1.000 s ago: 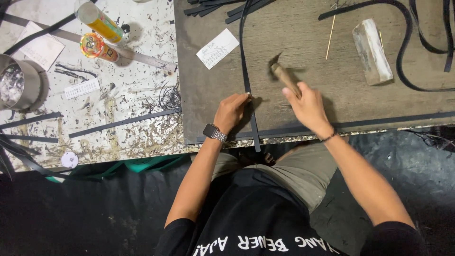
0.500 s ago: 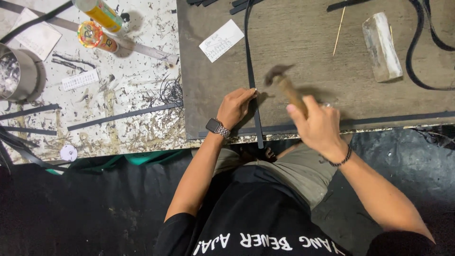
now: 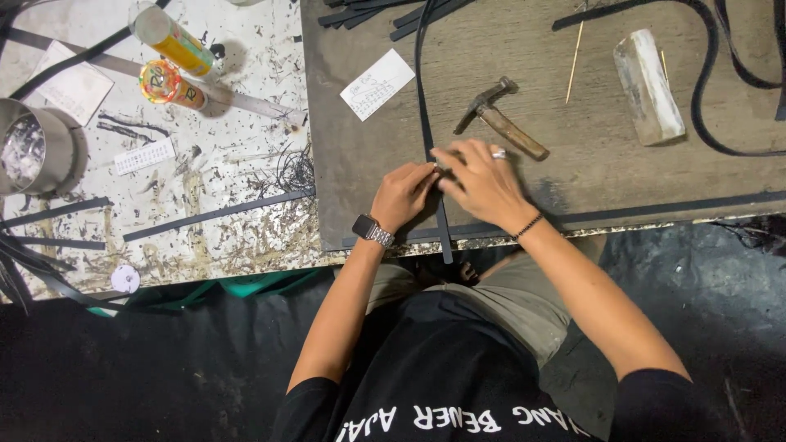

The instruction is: The person uses a hammer and nail to repeatedly drive nails into a long black leather strip placed on a workbench. They position the nail, strike it with the hammer, and continue along the strip.

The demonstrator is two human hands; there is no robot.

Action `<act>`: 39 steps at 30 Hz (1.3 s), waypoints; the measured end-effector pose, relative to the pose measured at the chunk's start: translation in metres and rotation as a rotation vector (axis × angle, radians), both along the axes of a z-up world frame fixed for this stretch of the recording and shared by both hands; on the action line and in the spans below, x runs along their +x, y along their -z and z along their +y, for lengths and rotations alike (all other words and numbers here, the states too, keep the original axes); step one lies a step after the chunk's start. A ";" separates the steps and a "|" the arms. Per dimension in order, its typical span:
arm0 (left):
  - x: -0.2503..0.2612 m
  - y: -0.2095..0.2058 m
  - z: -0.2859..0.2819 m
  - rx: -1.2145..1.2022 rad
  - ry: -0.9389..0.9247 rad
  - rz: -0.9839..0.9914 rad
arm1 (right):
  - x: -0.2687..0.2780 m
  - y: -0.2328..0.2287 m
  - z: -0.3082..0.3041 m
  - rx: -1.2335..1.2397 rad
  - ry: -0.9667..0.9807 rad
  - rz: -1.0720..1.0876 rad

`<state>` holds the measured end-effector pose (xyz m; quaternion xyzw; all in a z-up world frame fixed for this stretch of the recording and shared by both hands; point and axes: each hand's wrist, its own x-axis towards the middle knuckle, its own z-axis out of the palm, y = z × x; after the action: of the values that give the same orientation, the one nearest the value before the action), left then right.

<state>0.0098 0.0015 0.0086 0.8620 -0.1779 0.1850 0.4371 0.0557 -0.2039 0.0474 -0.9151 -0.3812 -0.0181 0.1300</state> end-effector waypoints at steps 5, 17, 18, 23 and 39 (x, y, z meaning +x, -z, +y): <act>0.012 -0.002 0.005 -0.194 -0.051 0.096 | -0.004 -0.006 0.005 0.097 -0.034 0.051; 0.013 -0.027 0.004 -0.476 -0.151 0.305 | -0.015 -0.014 0.003 0.085 0.021 0.135; 0.013 -0.028 0.004 -0.459 -0.148 0.298 | -0.016 -0.016 0.004 0.083 0.029 0.141; 0.013 -0.030 0.004 -0.407 -0.139 0.286 | -0.014 -0.015 0.002 0.123 0.008 0.133; 0.013 0.000 0.000 0.055 -0.078 0.054 | 0.005 -0.017 -0.020 0.137 0.313 -0.101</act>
<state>0.0226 0.0011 0.0087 0.8847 -0.1374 0.1736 0.4103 0.0611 -0.2240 0.0646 -0.9502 -0.2382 -0.1099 0.1681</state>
